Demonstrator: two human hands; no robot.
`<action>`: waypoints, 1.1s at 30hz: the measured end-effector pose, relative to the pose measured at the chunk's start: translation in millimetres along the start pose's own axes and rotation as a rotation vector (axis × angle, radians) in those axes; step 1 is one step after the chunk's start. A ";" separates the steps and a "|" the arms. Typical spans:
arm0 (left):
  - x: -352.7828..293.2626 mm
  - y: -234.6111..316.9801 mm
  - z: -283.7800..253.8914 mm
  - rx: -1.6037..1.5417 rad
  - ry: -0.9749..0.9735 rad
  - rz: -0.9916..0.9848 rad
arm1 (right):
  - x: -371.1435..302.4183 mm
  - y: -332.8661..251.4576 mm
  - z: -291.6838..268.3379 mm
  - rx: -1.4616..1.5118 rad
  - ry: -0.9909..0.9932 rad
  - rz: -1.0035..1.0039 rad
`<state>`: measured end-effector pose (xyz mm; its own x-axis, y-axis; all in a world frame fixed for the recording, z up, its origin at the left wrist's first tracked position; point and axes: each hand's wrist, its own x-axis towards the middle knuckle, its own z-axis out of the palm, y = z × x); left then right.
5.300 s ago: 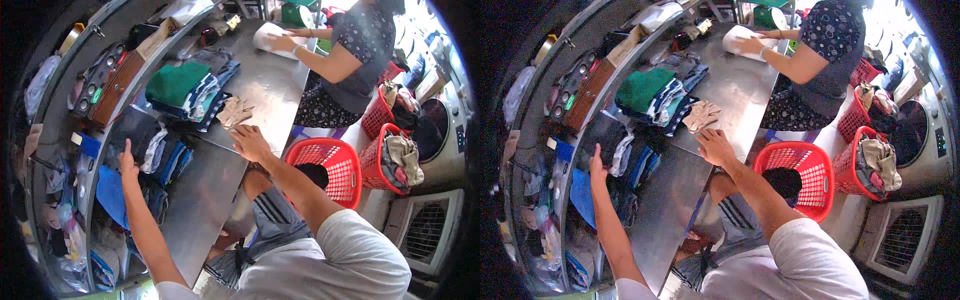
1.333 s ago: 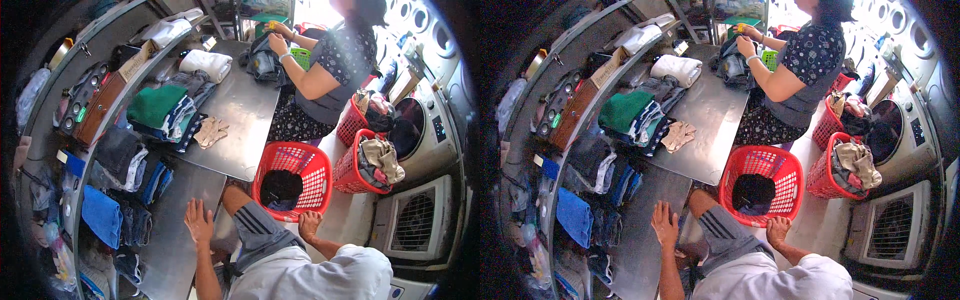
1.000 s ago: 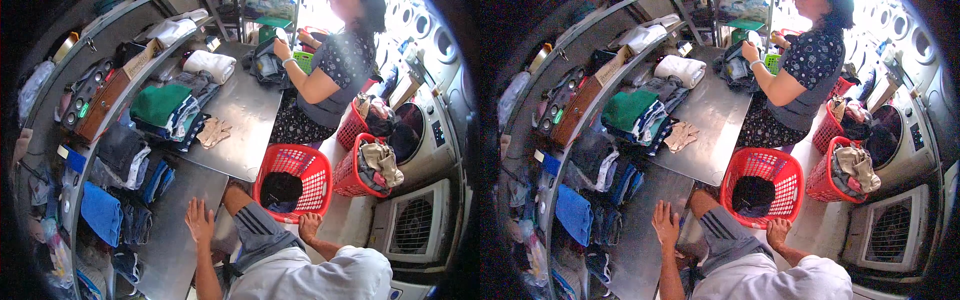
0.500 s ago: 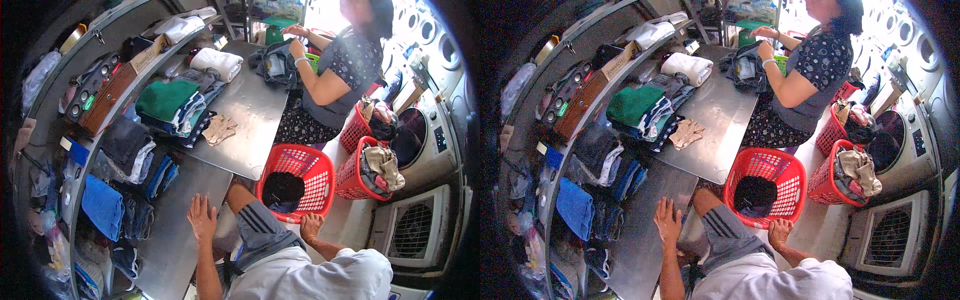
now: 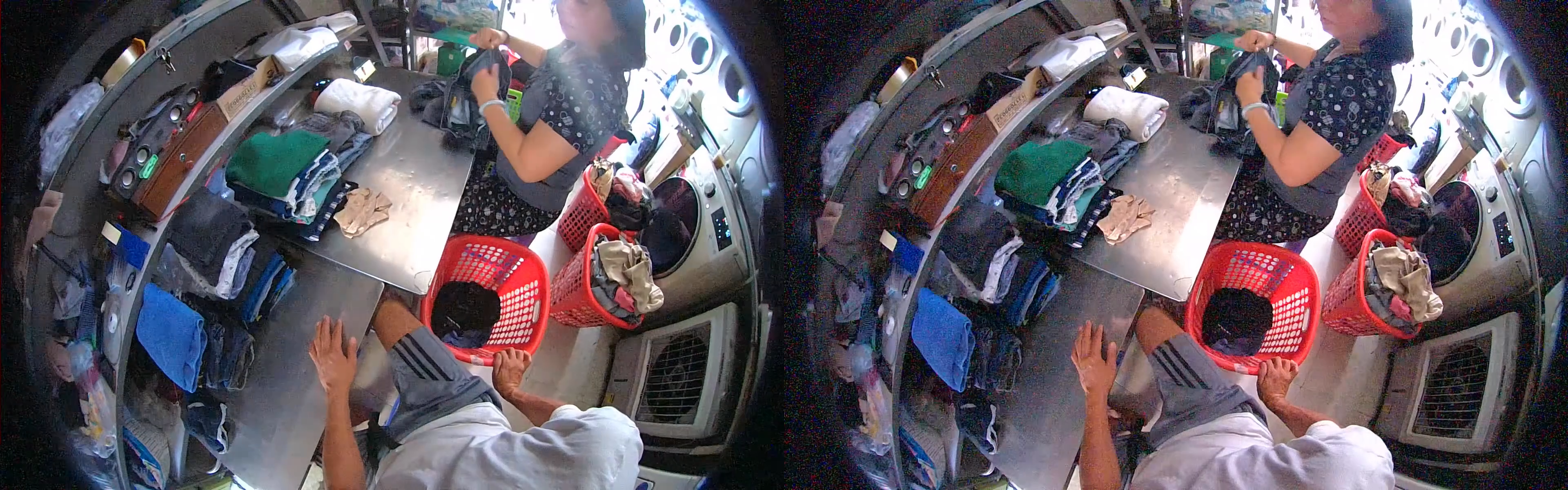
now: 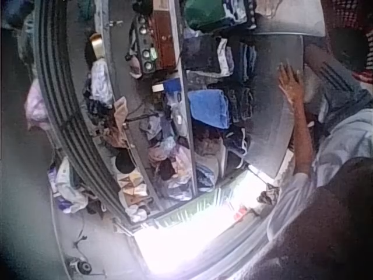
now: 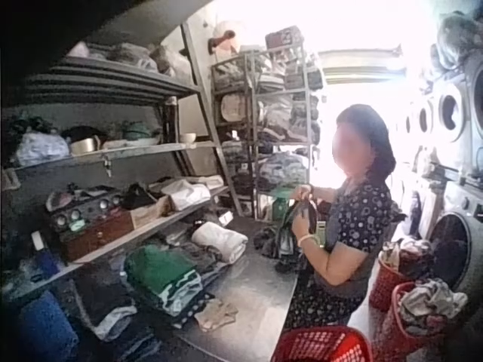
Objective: Folding various laundry items on a metal table at a laundry shop.
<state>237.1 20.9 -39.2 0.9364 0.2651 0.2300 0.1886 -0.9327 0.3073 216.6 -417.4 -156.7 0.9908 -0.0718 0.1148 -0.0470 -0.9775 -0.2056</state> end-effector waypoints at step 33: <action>-1.1 -1.1 0.7 0.013 -0.002 0.010 | -1.5 -1.0 -8.4 0.021 0.017 -0.052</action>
<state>236.1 21.5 -40.4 0.9387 0.2552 0.2317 0.1829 -0.9386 0.2927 214.1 -418.0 -148.5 0.9896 -0.0244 0.1420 0.0073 -0.9757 -0.2191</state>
